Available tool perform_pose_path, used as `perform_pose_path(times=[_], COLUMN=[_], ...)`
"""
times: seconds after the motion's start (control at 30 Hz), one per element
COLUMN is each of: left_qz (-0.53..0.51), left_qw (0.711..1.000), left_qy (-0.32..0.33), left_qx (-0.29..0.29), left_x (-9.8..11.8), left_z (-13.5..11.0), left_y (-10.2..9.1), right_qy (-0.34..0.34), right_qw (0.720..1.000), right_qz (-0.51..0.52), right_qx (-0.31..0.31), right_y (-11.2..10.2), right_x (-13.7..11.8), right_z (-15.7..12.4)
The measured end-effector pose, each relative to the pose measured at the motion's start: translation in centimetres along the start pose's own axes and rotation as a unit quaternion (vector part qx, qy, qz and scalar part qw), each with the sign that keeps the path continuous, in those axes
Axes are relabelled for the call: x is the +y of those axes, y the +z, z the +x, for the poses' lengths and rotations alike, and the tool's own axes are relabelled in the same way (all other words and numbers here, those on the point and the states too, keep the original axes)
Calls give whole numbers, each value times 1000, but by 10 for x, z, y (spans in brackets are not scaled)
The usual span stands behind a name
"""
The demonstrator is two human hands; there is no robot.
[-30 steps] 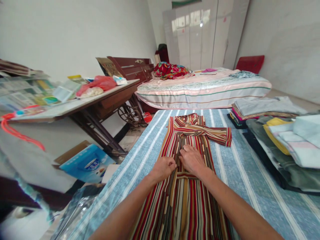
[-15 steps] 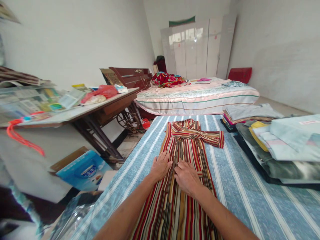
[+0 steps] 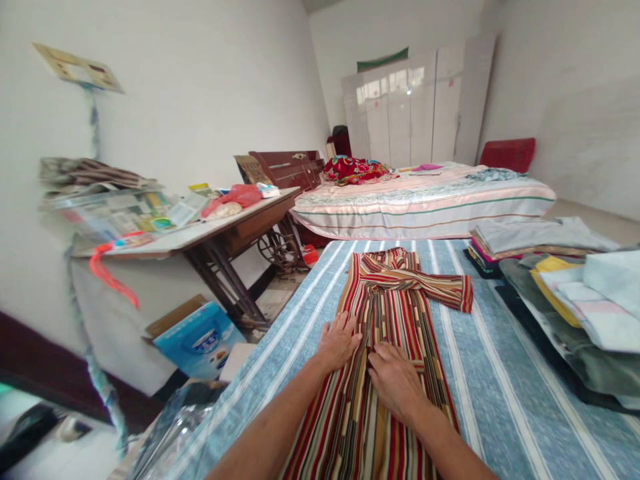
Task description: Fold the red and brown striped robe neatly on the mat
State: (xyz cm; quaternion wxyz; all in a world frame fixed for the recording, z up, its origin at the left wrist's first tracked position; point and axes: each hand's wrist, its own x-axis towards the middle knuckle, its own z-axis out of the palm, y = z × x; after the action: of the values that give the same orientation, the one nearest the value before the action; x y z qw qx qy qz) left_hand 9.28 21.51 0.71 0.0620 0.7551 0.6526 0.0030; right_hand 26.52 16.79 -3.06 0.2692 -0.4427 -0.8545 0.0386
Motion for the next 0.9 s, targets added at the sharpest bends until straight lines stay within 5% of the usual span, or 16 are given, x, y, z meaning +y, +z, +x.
perform_pose_path(times=[0.33,0.63,0.73,0.9], left_qz=[-19,-11,-14,-9], left_qw=[995,999,998,996], left_qy=[-27,-50,-55,-52], left_qx=[92,11,14,76], left_x=[1,-1,-3,1], left_z=[56,92,94,107], left_y=[-21,1,3,-7], right_qy=[-2,-23,-5,-91], right_qw=[999,997,994,990], right_qz=[3,7,6,-26], right_qx=[39,79,110,104], right_y=[8,23,28,36], right_x=[5,12,11,26], right_z=[-5,-5,-3,0])
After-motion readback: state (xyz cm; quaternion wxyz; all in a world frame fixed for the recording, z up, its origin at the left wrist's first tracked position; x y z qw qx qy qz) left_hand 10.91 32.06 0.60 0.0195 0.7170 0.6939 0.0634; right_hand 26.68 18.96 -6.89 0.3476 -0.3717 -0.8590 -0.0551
